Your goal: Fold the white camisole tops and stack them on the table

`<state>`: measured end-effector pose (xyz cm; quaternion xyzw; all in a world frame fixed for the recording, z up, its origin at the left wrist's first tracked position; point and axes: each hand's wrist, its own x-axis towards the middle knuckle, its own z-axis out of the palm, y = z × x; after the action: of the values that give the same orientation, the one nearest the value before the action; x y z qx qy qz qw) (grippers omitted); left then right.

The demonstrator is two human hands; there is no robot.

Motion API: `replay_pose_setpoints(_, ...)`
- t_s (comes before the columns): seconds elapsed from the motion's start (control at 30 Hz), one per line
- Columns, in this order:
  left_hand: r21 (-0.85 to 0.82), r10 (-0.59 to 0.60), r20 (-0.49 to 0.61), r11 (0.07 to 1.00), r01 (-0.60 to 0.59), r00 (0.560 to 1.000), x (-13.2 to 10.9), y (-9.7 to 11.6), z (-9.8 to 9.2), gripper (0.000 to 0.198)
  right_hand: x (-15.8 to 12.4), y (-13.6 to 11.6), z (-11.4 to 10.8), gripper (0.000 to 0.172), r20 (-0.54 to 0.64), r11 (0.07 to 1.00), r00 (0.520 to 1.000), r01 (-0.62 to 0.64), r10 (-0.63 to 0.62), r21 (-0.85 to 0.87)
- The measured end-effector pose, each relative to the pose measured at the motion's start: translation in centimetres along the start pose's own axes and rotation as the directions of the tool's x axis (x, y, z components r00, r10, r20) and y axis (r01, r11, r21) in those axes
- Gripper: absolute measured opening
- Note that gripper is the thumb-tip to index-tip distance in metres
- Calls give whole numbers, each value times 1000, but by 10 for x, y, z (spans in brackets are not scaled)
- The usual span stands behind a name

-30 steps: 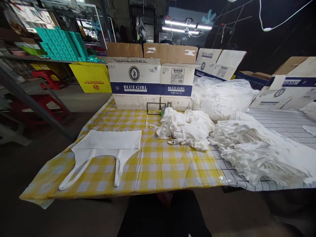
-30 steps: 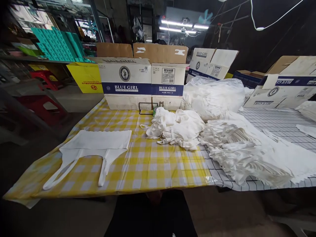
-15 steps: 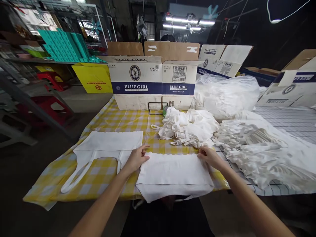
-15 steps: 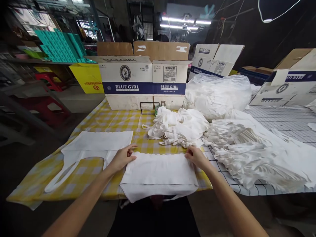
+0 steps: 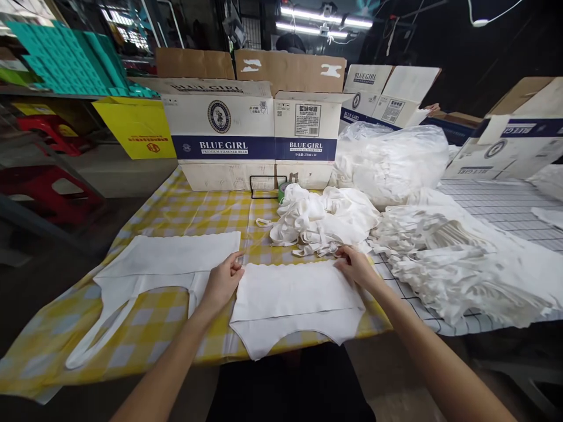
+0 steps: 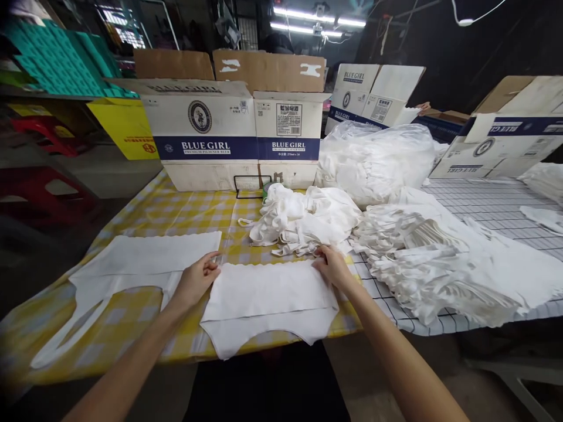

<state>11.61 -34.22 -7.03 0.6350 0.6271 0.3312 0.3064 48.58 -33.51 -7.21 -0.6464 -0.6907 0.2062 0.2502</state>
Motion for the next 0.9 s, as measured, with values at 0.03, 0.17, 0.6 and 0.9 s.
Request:
replay_pose_setpoints(0.03,73,8,-19,997,-6,1000,-4,2,0,48,-2,1,0,24,-9,1000,1000,-9,8,-4)
replay_pose_setpoints(0.17,373,5,-4,928,-4,1000,-32,10,2,61,-20,6,0,26,-108,994,989,-107,103,-26)
replay_pose_setpoints(0.6,343,62,40,937,-72,997,-74,-2,-8,56,-87,3,29,27,-176,915,981,-137,74,-379)
replay_pose_setpoints(0.9,579,365,185,710,-401,912,-68,-5,16,48,-90,-9,35,44,-155,841,977,43,-149,-539)
